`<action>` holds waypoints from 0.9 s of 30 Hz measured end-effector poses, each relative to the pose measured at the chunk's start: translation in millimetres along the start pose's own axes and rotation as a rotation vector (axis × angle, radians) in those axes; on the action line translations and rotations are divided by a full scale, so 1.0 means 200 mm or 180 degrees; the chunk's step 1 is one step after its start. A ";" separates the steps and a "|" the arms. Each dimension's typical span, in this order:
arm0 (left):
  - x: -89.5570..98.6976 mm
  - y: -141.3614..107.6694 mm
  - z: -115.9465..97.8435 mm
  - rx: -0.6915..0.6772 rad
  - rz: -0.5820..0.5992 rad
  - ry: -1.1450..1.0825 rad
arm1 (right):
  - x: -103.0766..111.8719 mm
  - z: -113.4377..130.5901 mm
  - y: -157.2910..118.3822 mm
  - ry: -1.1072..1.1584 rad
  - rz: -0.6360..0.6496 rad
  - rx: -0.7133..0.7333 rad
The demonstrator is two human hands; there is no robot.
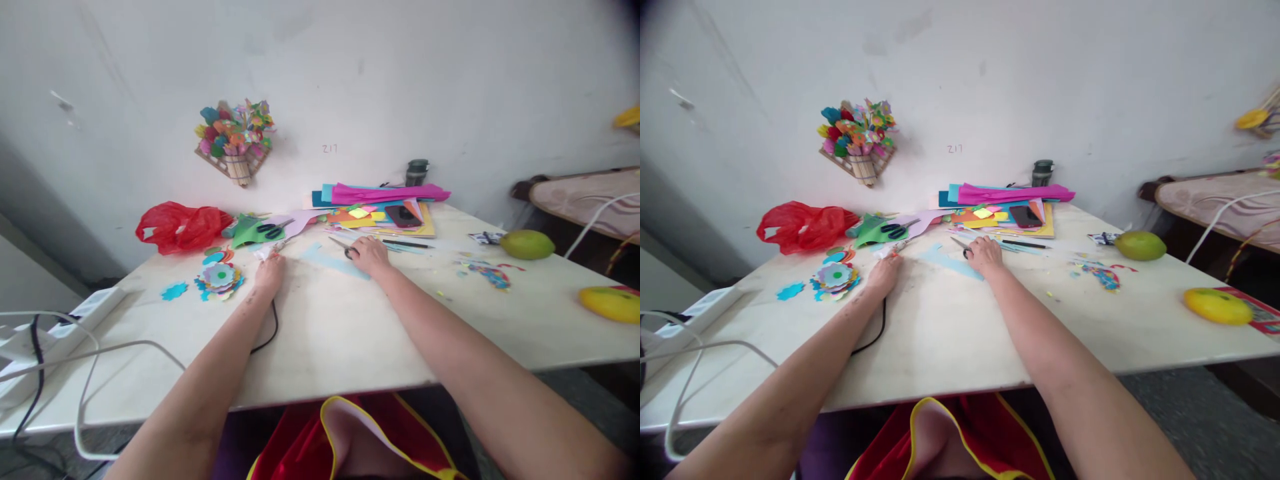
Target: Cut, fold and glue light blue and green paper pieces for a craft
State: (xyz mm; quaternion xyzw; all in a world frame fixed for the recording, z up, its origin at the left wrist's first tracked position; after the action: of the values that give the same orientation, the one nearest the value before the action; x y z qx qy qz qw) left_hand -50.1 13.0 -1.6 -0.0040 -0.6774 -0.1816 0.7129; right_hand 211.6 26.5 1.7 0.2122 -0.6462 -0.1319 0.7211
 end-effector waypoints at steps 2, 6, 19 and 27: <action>0.00 0.00 0.04 -0.0110 0.0045 0.0043 | 0.04 0.02 -0.01 0.0086 0.0019 0.0281; 0.04 -0.01 0.08 -0.0075 0.0066 0.0361 | 0.10 0.08 -0.04 0.0066 0.0618 0.0891; -0.05 0.15 -0.47 -0.1089 0.0407 -0.0575 | 0.05 -0.01 -0.03 -0.0307 0.0851 0.0795; -0.04 0.10 -0.55 -0.0326 0.0289 -0.0373 | 0.07 -0.09 0.00 -0.0098 0.0624 0.0548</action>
State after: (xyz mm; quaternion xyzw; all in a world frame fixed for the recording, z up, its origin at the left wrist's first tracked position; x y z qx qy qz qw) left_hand 61.4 6.2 -13.8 -0.0818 -0.7069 -0.1830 0.6784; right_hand 230.4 23.4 12.2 0.2071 -0.6837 -0.0081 0.6997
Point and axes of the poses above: each hand's wrist, its own y-axis towards the middle knuckle, its own x-axis out of the back of the hand, z = x × y, the point moved 4 cm from there along y, towards the middle knuckle, and after that the axes turned 6 degrees about -x, right-handed, at the moved point
